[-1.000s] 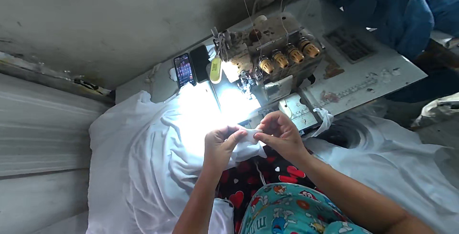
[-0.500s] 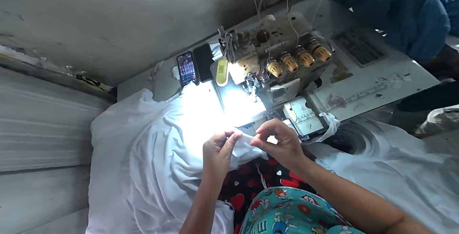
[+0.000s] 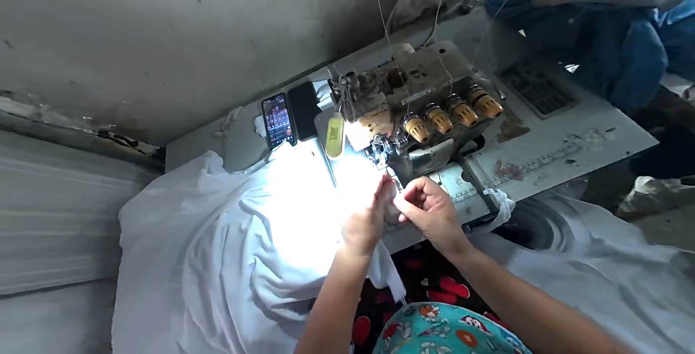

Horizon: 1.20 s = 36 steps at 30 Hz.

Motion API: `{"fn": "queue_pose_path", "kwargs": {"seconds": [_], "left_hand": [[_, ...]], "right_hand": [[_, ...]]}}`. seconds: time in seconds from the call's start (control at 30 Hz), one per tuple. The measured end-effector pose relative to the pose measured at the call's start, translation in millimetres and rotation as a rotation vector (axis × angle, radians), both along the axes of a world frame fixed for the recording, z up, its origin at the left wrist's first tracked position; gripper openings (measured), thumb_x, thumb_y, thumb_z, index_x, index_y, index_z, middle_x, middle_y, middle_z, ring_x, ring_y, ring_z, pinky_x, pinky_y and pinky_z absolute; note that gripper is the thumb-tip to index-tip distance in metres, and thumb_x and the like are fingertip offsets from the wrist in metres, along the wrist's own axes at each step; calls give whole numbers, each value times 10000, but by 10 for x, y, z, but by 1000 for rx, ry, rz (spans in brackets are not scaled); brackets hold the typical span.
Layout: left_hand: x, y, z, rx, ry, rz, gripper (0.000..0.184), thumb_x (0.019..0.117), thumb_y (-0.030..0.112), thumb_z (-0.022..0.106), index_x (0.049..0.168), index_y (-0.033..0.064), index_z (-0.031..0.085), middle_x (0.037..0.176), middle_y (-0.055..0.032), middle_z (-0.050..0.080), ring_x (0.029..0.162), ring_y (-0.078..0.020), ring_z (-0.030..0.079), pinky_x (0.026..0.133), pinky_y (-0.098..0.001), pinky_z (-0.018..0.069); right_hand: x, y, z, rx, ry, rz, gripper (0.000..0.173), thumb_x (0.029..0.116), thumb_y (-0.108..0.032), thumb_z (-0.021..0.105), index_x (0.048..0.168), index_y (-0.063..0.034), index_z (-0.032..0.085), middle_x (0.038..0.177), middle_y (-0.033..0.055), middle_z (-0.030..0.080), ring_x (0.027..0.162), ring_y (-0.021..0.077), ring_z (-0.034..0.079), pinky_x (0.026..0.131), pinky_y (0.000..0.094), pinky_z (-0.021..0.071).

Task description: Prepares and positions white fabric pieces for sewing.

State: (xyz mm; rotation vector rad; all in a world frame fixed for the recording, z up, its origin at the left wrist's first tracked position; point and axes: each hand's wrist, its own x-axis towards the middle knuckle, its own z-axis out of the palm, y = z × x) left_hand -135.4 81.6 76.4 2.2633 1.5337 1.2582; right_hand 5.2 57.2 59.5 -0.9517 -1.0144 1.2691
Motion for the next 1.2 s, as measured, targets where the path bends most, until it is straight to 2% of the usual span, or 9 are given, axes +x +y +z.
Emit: {"fn": "queue_pose_path", "kwargs": {"seconds": [0.17,0.27,0.33,0.5,0.7,0.83,0.93,1.03,1.2], "left_hand": [[50,-77,-23,-5,22,40,156,956,155,686,990,25,764,923,-88,755,863,-127,719,832,-240,567],[106,-272,88,-75,164,74,249,991,127,607,1152,11,758,1119,-149,754,1025,-210,736,908,-285,568],[150,-353,65,-79,209,120,283,988,101,583,1201,-7,736,1127,-148,756,1007,-216,740,896,-291,568],[135,-266,-39,-21,172,160,246,1013,158,575,1098,-12,731,998,-126,749,957,-189,723,901,-290,560],[52,-200,7,-30,131,71,195,992,111,593,1016,-16,739,958,-130,746,919,-193,720,884,-283,559],[-47,-92,64,-118,176,74,218,981,133,579,1028,24,761,963,-103,752,936,-225,718,888,-372,555],[-93,-34,80,-142,159,63,220,986,132,581,1035,39,774,1060,-116,754,1042,-262,704,969,-420,523],[-132,-10,45,-126,134,45,220,983,128,586,1034,28,775,1027,-119,760,1012,-255,716,958,-411,535],[-309,163,120,-206,118,-82,201,981,87,582,1048,14,758,1078,-144,739,1065,-291,693,979,-465,518]], "right_hand": [[93,-43,-75,20,-20,34,124,890,23,672,975,-46,613,876,-43,694,657,18,665,600,188,593],[121,-40,-107,147,-144,38,93,900,1,647,991,1,665,918,-25,712,690,-23,648,620,157,574],[147,-1,-143,260,-314,6,141,940,-60,635,1021,16,723,946,19,737,725,-34,643,648,133,555],[190,99,-203,428,-704,-60,254,1019,-198,582,1108,-52,769,942,63,770,806,82,708,759,237,573],[210,69,-180,447,-849,-53,296,1011,-222,565,1193,-71,742,861,55,748,695,120,671,668,275,558],[184,70,-151,433,-970,-41,372,1000,-276,562,1251,-48,715,734,57,701,585,171,638,576,321,542],[196,65,-97,409,-1005,13,401,1003,-285,559,1274,-21,692,757,65,710,597,189,654,586,346,556],[239,21,-54,393,-1013,106,432,1003,-289,560,1306,4,657,813,68,728,614,201,665,589,377,565],[306,-47,-34,421,-919,236,398,1026,-254,550,1332,-9,615,954,42,757,706,148,690,653,331,584]]}}
